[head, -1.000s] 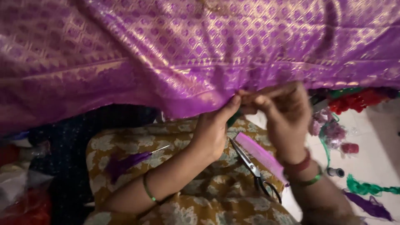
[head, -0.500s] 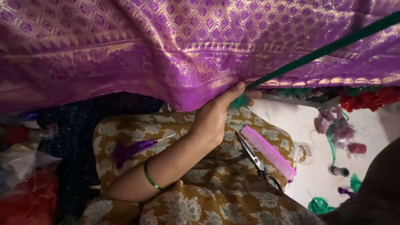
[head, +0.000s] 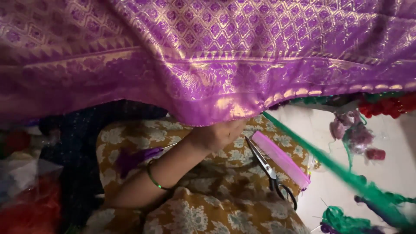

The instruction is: Sewing and attaching decorative colored tassels to the edge of a purple and gold sari.

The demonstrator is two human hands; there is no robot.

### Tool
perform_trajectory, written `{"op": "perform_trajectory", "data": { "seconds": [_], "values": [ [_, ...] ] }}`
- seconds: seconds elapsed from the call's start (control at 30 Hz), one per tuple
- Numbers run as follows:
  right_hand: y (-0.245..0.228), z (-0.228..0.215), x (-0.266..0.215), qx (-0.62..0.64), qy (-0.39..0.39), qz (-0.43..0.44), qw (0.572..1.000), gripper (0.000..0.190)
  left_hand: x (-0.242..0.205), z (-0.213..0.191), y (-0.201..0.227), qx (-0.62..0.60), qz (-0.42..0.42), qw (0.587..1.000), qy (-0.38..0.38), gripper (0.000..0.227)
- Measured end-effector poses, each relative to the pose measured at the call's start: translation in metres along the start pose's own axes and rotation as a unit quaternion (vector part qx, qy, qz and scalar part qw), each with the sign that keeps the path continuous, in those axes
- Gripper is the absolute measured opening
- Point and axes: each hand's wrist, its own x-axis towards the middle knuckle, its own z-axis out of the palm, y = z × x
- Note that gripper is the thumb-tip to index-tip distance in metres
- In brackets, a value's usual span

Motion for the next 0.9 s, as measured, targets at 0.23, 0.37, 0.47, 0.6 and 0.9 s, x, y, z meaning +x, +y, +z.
{"op": "perform_trajectory", "data": {
  "seconds": [0.23,0.37,0.47,0.6,0.9],
  "values": [
    [-0.234,0.239,0.258,0.468,0.036,0.177,0.865,0.036,-0.012,0.035,0.019,-0.150,-0.194,0.968,0.057,0.010],
    [-0.243,0.237,0.307,0.449,0.006,0.176,0.876,0.042,-0.001,0.028,0.040,-0.315,-0.302,0.898,0.065,0.021],
    [-0.266,0.209,0.358,0.430,0.031,0.089,0.898,0.054,-0.005,0.019,0.043,-0.326,-0.389,0.861,0.042,0.022],
    [-0.313,0.170,0.420,0.583,0.087,-0.042,0.807,0.060,-0.009,0.023,0.048,-0.322,-0.390,0.861,0.054,0.021],
    [-0.362,0.151,0.440,0.598,0.160,0.001,0.785,0.030,0.017,-0.011,0.047,-0.154,-0.236,0.957,0.066,0.025]
  ]
}}
